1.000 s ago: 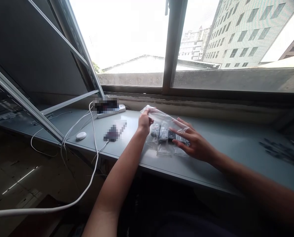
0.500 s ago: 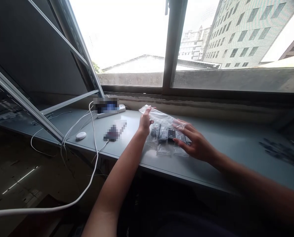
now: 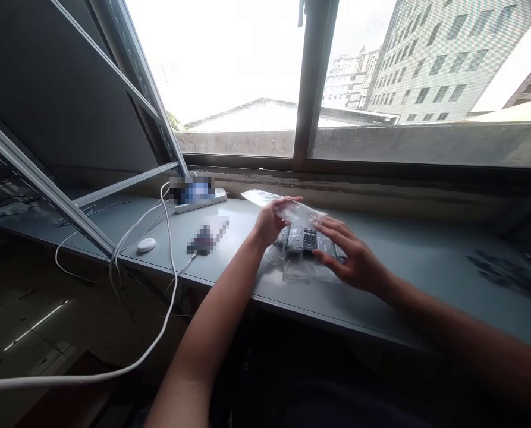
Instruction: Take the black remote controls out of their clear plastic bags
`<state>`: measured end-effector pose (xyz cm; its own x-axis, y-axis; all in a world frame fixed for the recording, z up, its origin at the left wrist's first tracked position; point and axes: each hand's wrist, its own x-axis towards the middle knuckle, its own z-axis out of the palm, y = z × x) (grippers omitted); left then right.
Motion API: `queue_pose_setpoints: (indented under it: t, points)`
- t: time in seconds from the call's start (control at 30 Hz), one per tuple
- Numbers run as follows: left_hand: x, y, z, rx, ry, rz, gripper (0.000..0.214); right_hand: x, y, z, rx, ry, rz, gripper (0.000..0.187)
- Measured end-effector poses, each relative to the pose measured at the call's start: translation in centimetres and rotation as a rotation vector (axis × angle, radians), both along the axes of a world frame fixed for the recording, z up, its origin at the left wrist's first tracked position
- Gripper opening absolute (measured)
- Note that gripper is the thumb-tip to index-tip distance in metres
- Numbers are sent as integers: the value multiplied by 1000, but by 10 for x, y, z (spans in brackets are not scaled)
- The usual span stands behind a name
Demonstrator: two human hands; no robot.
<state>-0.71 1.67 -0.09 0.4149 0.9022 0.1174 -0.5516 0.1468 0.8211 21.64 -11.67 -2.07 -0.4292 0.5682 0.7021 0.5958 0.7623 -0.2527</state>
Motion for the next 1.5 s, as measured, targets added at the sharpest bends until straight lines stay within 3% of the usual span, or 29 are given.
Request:
queue_pose_setpoints:
  t: [0.17,0.3,0.43,0.6,1.13,1.5]
  points:
    - [-6,6,1,-127,-154,234,20,3,4,-5,-11,-14,-100,59]
    - [-9,8,0,-196,-169,321,23,9,10,-20,-143,-123,-228,53]
    - [-8,6,1,-193,-160,319,23,13,16,-30,-249,-190,-254,50]
    - [-6,5,2,-185,-140,337,21,14,19,-27,-292,-188,-246,45]
    - [-6,9,0,-182,-134,327,21,0,21,-21,-270,-331,-285,56]
    - [-4,8,-1,-162,-109,331,19,-5,21,-17,-257,-392,-286,52]
